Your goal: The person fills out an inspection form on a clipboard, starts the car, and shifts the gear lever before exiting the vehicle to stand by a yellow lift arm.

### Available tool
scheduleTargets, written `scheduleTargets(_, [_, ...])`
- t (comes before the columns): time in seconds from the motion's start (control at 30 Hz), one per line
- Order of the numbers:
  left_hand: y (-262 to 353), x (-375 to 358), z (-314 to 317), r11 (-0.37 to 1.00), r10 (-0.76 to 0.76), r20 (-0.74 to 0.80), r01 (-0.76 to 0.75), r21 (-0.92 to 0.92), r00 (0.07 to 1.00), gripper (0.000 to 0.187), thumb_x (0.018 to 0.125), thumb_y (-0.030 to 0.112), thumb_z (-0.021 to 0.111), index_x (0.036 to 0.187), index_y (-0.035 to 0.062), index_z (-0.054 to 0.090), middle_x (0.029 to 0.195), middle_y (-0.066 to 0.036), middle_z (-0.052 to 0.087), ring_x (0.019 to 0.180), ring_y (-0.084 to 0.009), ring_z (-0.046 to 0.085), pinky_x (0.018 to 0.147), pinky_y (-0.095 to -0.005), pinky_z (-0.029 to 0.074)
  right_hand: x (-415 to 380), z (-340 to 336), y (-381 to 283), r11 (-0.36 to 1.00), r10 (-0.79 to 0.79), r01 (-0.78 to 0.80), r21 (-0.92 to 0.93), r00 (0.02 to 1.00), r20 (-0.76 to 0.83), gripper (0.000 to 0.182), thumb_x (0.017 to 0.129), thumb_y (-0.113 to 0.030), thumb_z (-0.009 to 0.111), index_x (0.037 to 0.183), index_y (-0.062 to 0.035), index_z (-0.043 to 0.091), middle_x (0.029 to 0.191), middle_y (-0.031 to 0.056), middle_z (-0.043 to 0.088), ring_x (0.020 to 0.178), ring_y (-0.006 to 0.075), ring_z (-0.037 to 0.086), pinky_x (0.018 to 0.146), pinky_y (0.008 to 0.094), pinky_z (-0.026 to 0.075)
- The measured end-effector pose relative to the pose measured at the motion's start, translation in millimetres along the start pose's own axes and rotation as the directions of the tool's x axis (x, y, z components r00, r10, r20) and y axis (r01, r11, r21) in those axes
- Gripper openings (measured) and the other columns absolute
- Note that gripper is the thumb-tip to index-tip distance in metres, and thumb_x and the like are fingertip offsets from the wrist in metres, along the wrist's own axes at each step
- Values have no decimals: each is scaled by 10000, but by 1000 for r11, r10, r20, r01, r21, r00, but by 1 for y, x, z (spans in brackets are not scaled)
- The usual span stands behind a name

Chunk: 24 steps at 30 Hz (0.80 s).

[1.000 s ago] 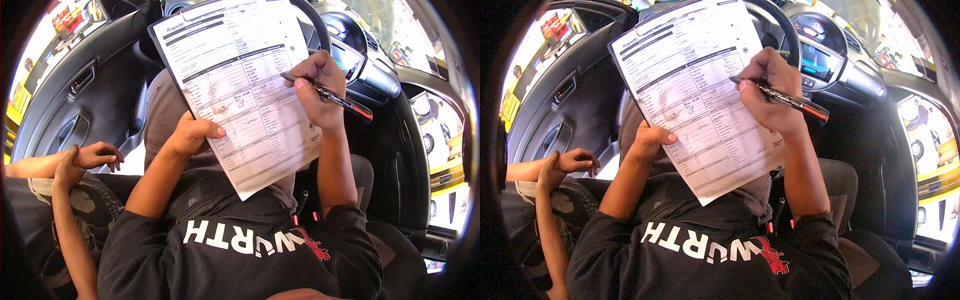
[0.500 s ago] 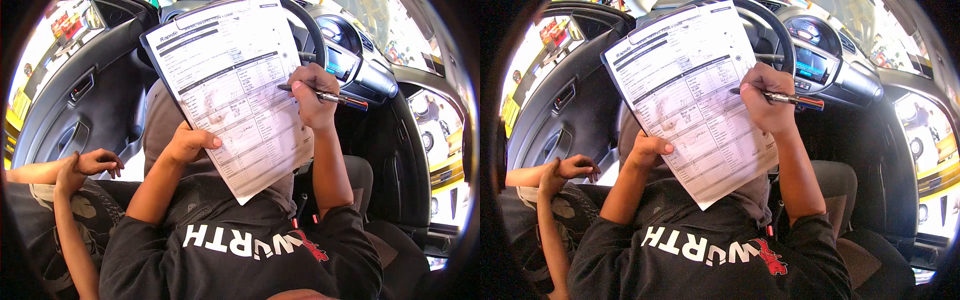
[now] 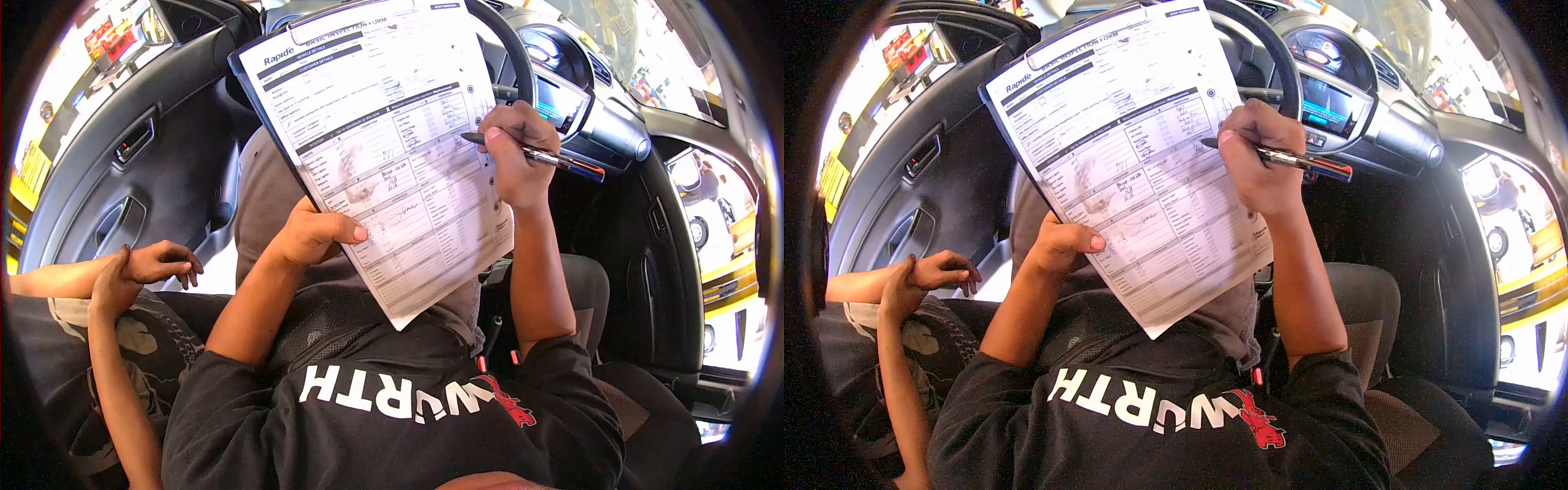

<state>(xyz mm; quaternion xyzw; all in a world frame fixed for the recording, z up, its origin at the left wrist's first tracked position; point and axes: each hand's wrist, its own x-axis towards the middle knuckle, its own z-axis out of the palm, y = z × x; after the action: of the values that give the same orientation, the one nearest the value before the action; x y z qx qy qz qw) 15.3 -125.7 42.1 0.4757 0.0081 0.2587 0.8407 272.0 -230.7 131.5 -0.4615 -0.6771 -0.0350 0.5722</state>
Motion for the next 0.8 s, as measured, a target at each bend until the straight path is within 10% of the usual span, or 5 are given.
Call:
scheduleTargets(0.7, [-4,1,-5,999,-40,-26,40,14,999,617,671,-54,634,1281,-115,561,1221,-237,663,1098,-345,658,986,-435,516,-4,3,-1,988,122,-121,91,993,-6,118,839,25,563,732,-18,538,660,23,586,595,55,494,566,238,399])
scheduleTargets(0.8, [-3,5,-6,998,-62,-77,62,3,995,624,654,-50,625,1271,-119,564,1208,-246,665,1052,-341,675,947,-428,540,-4,-8,3,901,256,-236,363,967,-7,96,832,34,555,753,-19,542,689,44,605,608,65,510,578,237,425])
